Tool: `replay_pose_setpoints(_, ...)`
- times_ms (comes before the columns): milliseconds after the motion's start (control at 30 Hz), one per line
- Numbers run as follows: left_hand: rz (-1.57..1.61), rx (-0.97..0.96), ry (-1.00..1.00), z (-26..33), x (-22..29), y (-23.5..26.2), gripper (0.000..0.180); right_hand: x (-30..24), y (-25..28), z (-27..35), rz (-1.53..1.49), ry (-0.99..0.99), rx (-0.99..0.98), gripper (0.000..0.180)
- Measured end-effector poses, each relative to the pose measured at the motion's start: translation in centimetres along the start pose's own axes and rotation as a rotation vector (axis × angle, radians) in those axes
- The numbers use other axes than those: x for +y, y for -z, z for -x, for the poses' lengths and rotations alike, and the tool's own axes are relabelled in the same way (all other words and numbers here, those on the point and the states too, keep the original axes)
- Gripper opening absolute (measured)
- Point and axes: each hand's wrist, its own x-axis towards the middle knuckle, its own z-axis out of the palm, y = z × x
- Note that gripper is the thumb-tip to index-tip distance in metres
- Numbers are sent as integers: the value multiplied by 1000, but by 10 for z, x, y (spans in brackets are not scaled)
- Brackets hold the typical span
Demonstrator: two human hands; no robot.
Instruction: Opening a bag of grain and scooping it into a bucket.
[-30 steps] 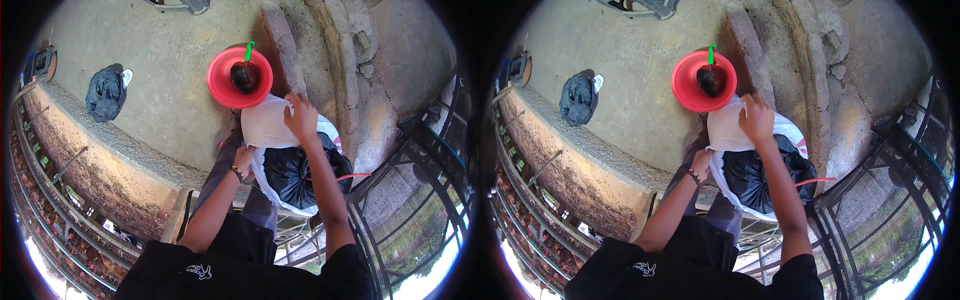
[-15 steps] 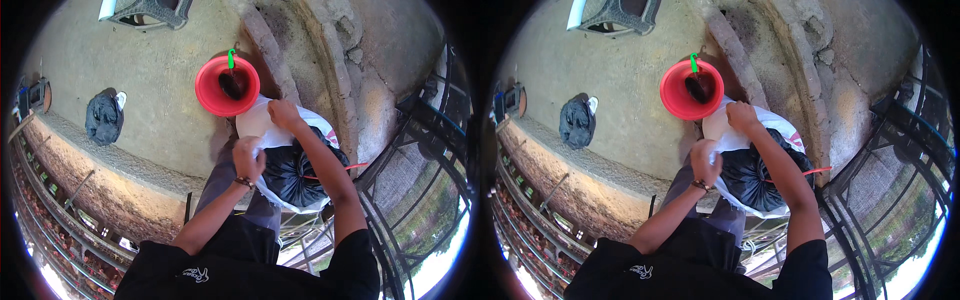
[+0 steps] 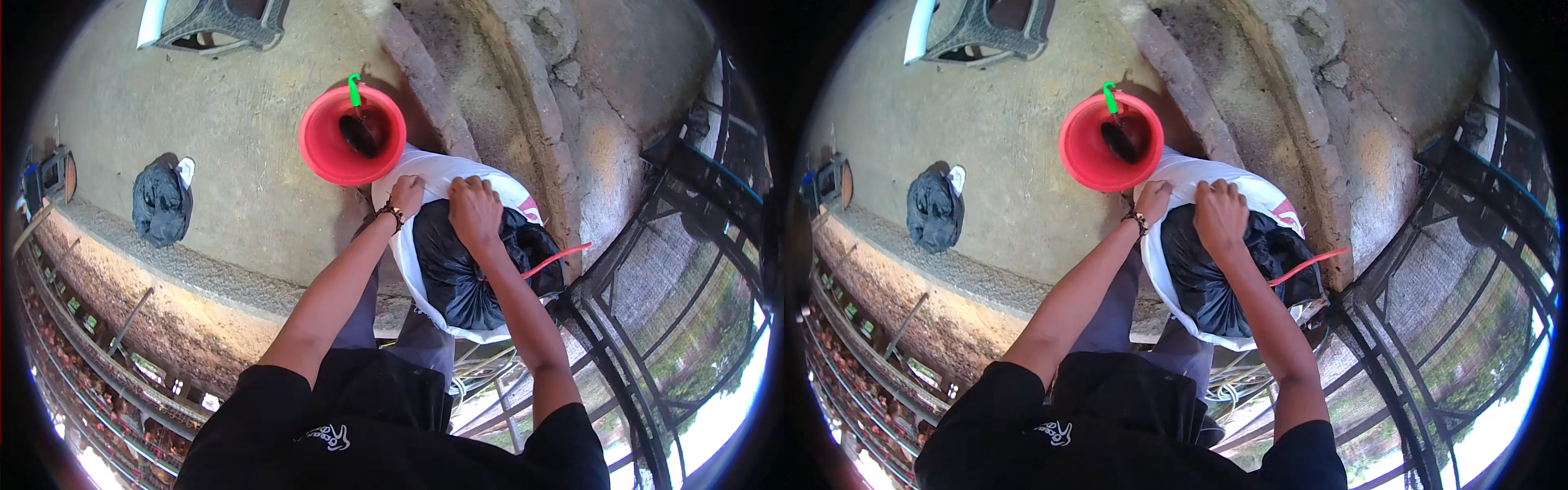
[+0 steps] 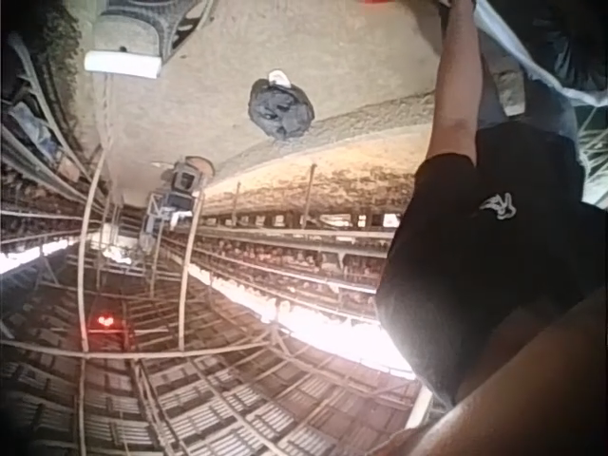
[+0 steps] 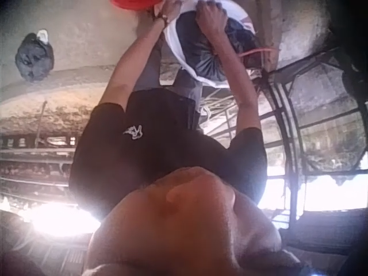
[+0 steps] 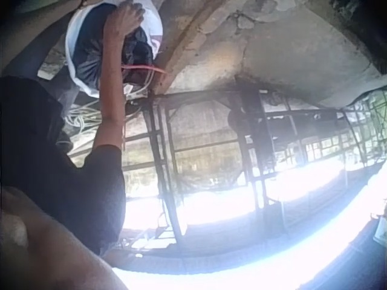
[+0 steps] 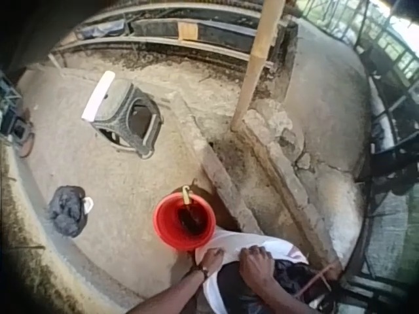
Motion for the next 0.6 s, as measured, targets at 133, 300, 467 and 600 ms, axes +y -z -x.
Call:
replay_pose_setpoints(133,-197,327,91,23,29,-6,27,38,-27,-55,-211,-129,-172,25)
replay_pose_setpoints(300,-452,351,-765,48,69,-11,25,80,-46,-128,-158,139,-385,21)
replay_pose_setpoints(467,-457,213,-692,22,70,-28,19,109,-17,-65,-671,-115,84,28)
replay_pose_setpoints(600,-541,9,-238,-26,71,-38,35,119,24,20,-354,-100,86,22)
